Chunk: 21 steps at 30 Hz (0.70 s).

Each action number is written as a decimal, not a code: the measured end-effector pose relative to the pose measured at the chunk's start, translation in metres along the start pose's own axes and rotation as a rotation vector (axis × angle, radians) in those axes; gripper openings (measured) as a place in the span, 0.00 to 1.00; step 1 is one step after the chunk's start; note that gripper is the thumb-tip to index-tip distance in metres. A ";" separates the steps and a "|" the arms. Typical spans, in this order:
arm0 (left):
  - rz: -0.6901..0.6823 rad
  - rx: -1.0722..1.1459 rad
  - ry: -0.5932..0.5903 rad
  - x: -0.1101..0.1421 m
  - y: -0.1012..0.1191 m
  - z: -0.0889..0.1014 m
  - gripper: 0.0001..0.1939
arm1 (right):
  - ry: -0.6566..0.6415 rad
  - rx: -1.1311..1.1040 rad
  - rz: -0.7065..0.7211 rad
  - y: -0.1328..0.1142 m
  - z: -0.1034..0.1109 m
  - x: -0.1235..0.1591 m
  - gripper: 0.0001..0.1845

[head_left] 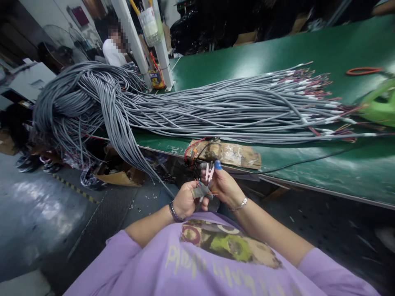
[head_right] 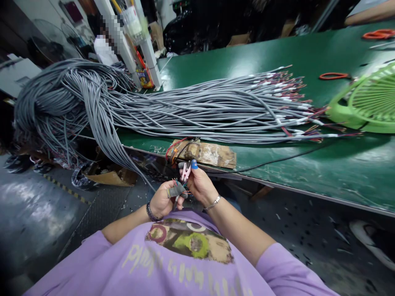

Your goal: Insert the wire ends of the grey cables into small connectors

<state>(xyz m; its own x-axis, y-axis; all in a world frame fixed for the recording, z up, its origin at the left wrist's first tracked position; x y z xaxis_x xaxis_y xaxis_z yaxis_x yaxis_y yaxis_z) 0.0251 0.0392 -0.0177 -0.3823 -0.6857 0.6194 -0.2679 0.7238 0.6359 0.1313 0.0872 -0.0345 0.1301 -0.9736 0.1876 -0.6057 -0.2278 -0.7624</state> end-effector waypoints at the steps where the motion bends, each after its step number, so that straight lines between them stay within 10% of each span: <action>1: 0.003 -0.001 0.004 0.000 0.000 0.000 0.25 | 0.008 -0.001 0.003 0.000 0.000 0.000 0.24; 21: -0.173 -0.124 0.148 0.014 -0.005 0.002 0.27 | -0.098 0.098 0.061 -0.005 0.007 0.010 0.20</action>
<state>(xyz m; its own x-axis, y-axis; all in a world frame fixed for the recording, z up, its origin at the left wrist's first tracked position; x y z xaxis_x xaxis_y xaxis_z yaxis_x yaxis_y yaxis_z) 0.0195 0.0265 -0.0130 -0.2046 -0.8089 0.5513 -0.2045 0.5861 0.7840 0.1409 0.0782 -0.0334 0.1745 -0.9813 0.0817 -0.5361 -0.1643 -0.8280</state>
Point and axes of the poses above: each hand's wrist, its own x-axis away from the middle knuckle, its own z-axis out of the back of the hand, y = z × x, the point moved 2 cm from there along -x, towards the middle knuckle, and after that the axes turned 13 degrees about z, right-handed, at the moved point
